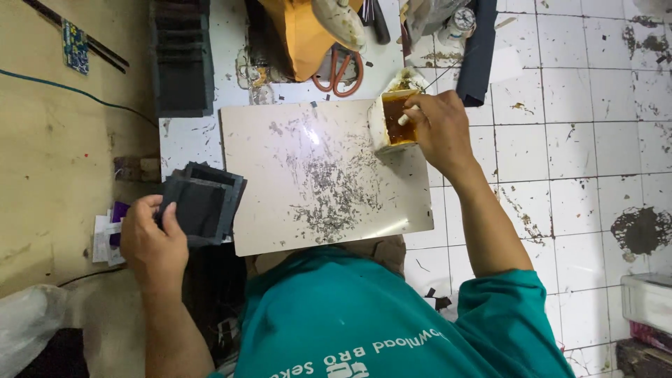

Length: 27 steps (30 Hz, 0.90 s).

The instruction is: Applying glue to the edges of leather pieces and assembling them together

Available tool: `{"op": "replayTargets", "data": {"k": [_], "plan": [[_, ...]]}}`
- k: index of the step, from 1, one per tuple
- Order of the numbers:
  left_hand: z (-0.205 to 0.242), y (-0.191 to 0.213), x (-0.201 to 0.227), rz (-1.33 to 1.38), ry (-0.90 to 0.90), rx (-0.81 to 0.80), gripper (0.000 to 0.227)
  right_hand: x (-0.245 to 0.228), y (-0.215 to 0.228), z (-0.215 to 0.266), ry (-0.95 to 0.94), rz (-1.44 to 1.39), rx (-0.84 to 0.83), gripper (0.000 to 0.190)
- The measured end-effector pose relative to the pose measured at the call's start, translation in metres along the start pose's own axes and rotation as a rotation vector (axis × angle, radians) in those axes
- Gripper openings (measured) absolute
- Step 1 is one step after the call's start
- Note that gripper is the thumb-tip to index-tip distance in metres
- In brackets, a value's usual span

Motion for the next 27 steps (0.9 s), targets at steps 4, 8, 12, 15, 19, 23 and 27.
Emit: {"op": "replayTargets", "data": {"k": [4, 8, 12, 15, 19, 23, 27], "plan": [[-0.031, 0.049, 0.061, 0.166, -0.111, -0.052, 0.008, -0.016, 0.01, -0.012, -0.047, 0.028, -0.246, 0.008], [-0.051, 0.039, 0.101, 0.421, -0.207, -0.26, 0.012, -0.002, 0.003, -0.01, -0.048, 0.011, -0.141, 0.011], [-0.072, -0.004, 0.142, 0.679, -0.25, -0.54, 0.015, 0.003, -0.007, -0.008, 0.009, 0.096, -0.208, 0.008], [-0.076, -0.047, 0.147, 0.697, -0.237, -0.674, 0.014, -0.008, 0.014, -0.011, -0.056, 0.004, -0.258, 0.009], [-0.078, -0.087, 0.138, 0.61, -0.269, -0.706, 0.016, -0.016, 0.038, -0.025, -0.255, -0.174, -0.303, 0.007], [-0.067, -0.113, 0.126, 0.443, -0.301, -0.602, 0.016, -0.013, 0.043, -0.028, -0.281, -0.301, -0.317, 0.008], [-0.055, -0.116, 0.123, 0.367, -0.382, -0.375, 0.032, -0.019, 0.039, -0.029, -0.22, -0.336, -0.368, 0.011]]}}
Point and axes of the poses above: each hand's wrist, its own z-axis away from the middle knuckle, its own y-axis out of the back of the hand, x = y × z, the point moved 3 cm from there along -z, towards the middle knuckle
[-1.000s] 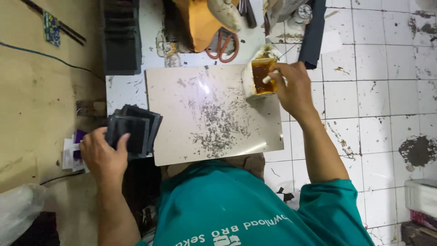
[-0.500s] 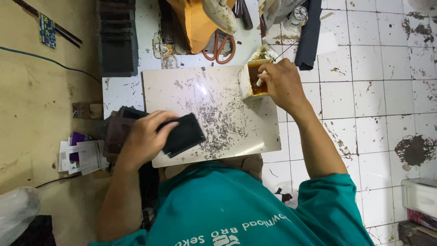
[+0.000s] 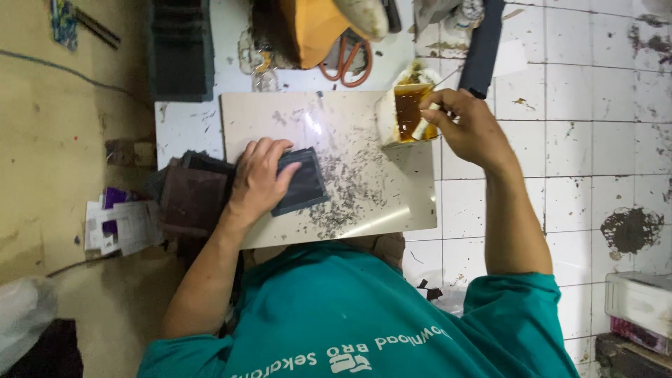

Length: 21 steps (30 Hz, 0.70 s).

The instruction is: Applying glue to the edges of leather pieces and assembling them together

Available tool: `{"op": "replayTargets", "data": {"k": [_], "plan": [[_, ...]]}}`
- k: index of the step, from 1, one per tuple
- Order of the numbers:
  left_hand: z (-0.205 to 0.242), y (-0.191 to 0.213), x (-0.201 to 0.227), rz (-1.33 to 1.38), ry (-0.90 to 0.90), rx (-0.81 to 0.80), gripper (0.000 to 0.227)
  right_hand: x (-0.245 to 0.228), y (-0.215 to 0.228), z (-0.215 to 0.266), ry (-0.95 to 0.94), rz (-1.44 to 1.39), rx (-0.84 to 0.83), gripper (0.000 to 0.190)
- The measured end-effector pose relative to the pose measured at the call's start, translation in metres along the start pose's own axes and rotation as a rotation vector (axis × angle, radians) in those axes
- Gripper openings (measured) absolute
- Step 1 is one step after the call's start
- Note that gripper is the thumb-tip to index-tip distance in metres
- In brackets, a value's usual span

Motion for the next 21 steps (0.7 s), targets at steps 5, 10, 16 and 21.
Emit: {"op": "replayTargets", "data": {"k": [5, 10, 16, 21], "plan": [[0.012, 0.003, 0.013, 0.082, 0.005, 0.057, 0.048, -0.093, 0.0, 0.011, 0.03, -0.083, -0.145, 0.011], [0.016, -0.004, 0.012, 0.105, -0.013, 0.025, 0.049, -0.115, -0.038, 0.027, 0.249, -0.133, -0.067, 0.013], [0.015, -0.006, 0.009, 0.113, -0.039, 0.011, 0.051, -0.062, -0.131, -0.002, 0.376, -0.077, 0.09, 0.017], [0.013, 0.0, 0.013, 0.128, -0.043, -0.004, 0.056, -0.053, -0.165, -0.017, 0.346, -0.112, 0.028, 0.012]]}}
Point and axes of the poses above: each hand's wrist, its own z-axis away from the middle knuckle, its own y-axis out of the back of the hand, x = y × z, the point moved 3 cm from there along -z, towards the middle knuckle
